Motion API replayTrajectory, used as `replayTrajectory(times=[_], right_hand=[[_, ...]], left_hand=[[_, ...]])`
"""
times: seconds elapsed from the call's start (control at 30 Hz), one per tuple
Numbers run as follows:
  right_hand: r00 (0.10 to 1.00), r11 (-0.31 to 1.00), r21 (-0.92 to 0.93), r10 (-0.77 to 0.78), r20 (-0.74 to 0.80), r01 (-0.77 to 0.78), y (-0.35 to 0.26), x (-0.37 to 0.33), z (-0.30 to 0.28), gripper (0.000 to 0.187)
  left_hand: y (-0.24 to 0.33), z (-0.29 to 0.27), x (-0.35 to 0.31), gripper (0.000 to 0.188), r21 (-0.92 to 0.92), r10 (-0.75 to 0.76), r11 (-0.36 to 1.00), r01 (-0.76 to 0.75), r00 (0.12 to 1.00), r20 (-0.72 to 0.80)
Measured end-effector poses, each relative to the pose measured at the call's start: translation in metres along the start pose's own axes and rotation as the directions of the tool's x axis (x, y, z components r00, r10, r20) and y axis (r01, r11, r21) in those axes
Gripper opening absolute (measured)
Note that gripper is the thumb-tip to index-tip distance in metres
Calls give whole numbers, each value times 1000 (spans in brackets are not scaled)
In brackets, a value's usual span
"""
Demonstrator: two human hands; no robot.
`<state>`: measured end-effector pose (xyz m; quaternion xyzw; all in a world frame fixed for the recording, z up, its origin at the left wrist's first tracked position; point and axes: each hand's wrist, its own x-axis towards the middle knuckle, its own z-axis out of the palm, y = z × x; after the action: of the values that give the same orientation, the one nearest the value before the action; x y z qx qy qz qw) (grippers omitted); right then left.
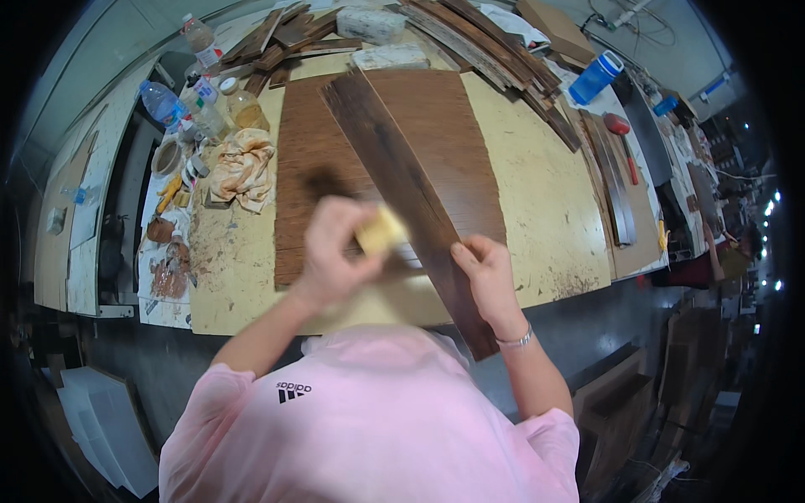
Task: The person applies a liquid from a bottle onto a cloth and uses it to wipe and polish wood panels on a workbench.
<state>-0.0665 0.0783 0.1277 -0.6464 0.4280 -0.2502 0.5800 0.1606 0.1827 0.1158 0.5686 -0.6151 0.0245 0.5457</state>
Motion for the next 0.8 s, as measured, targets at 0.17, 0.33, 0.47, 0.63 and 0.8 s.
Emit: replayTrajectory(times=[0.17, 0.33, 0.47, 0.63, 0.8], right_hand=[[999, 985, 167, -34, -10, 36, -15, 26, 2, 17], [988, 944, 297, -125, -87, 146, -29, 62, 5, 16], [979, 900, 403, -97, -182, 164, -41, 77, 12, 17], [969, 847, 497, -77, -234, 188, -49, 92, 18, 20], [942, 798, 539, -100, -321, 269, -43, 111, 7, 20]], left_hand=[[-21, 4, 62, 39, 130, -27, 990, 54, 978, -205], [18, 33, -18, 45, -128, 96, 989, -71, 974, 203], [5, 30, 11, 47, -58, 76, 996, -71, 992, 104], [4, 29, 35, 45, -26, 76, 997, -74, 994, 82], [17, 9, -49, 46, -80, 85, 995, -58, 916, 393]])
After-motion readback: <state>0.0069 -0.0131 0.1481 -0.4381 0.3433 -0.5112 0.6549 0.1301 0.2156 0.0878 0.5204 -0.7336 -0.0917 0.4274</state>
